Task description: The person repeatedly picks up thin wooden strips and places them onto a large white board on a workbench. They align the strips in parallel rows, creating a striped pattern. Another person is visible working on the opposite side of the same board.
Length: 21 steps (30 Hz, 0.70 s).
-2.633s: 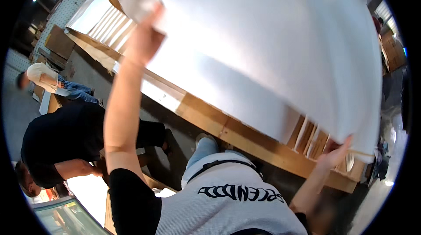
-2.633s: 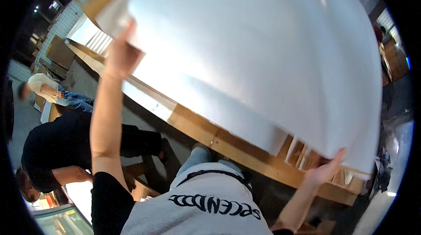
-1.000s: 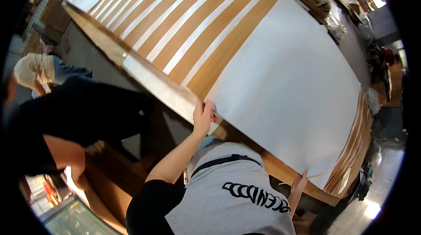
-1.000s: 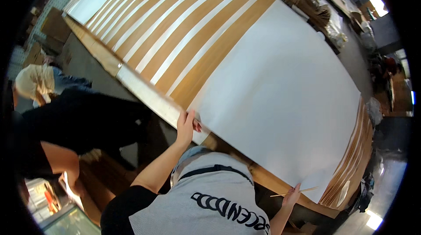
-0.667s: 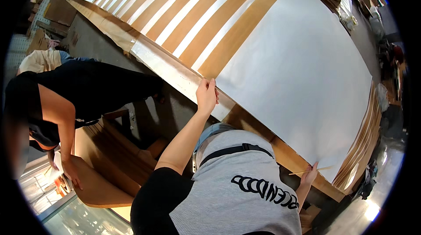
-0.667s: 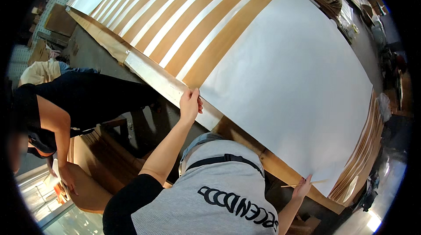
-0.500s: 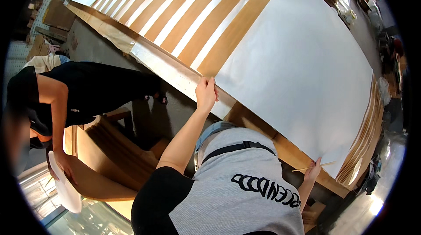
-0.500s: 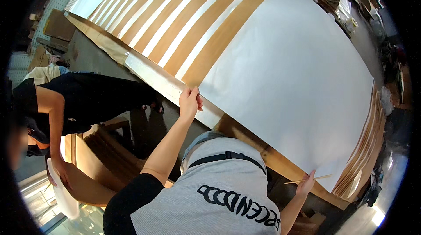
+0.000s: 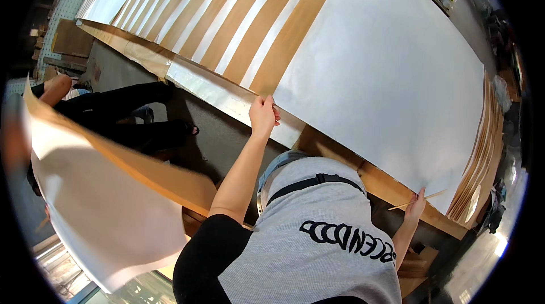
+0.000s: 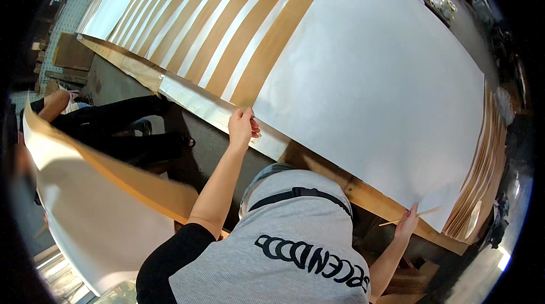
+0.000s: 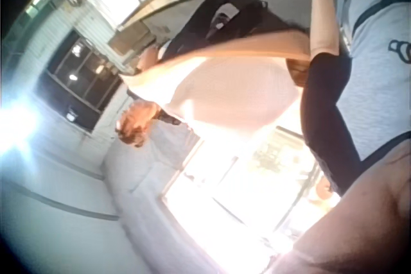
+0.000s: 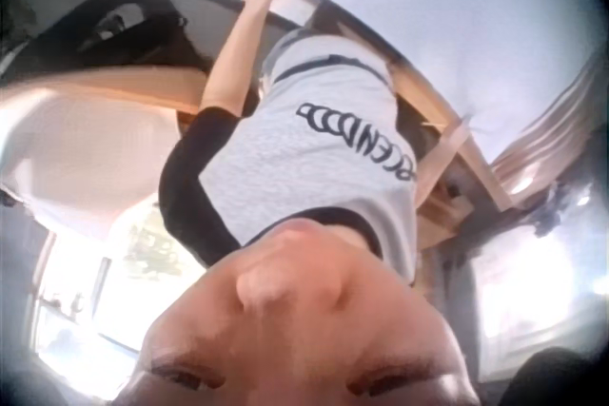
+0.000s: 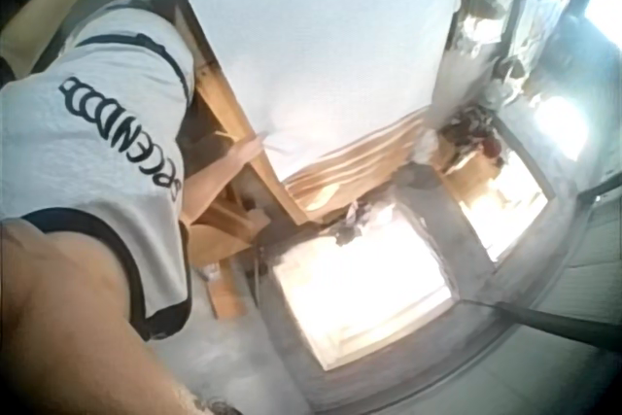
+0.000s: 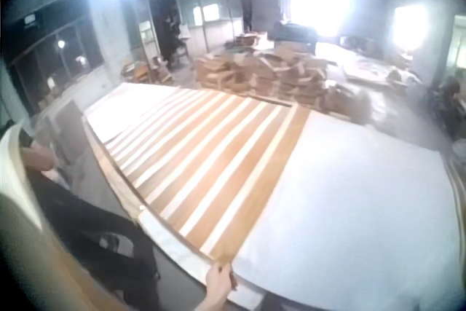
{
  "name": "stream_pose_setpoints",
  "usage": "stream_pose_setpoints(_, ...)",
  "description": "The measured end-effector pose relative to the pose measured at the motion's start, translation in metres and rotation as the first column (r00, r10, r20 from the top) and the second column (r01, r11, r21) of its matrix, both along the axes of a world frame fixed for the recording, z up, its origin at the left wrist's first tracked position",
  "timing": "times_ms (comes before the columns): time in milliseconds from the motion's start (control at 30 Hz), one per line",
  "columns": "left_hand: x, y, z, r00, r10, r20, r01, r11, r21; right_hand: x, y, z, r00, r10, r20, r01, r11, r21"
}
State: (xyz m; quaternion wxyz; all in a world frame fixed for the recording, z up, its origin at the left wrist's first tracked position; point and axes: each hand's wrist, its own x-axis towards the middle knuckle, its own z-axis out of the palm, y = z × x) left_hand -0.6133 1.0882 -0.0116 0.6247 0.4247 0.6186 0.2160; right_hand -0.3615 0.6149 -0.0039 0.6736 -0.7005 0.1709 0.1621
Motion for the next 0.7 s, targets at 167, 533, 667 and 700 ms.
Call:
stream_pose_setpoints(167, 0.004, 0.001, -0.001, 0.997, -0.057, -0.058, 0.057, 0.998, 0.006, -0.005, 0.001, 0.001, 0.999, -0.001, 0.055, -0.002, 0.999, 0.049)
stream_pose_setpoints(533, 0.04, -0.041, 0.044, 0.641, -0.521, -0.563, 0.662, 0.006, 0.749, -0.001, 0.004, 0.003, 0.999, -0.046, -0.015, 0.043, 0.99, -0.137)
stream_pose_setpoints(667, 0.048, -0.051, 0.032, 0.523, -0.668, -0.53, 0.709, -0.004, 0.705, -0.002, 0.003, -0.002, 0.998, -0.05, 0.027, 0.053, 0.985, -0.163)
stream_pose_setpoints(700, 0.047, -0.051, 0.032, 0.518, -0.676, -0.524, 0.711, -0.001, 0.703, -0.001, 0.0, -0.005, 0.998, -0.048, 0.026, 0.052, 0.98, -0.194)
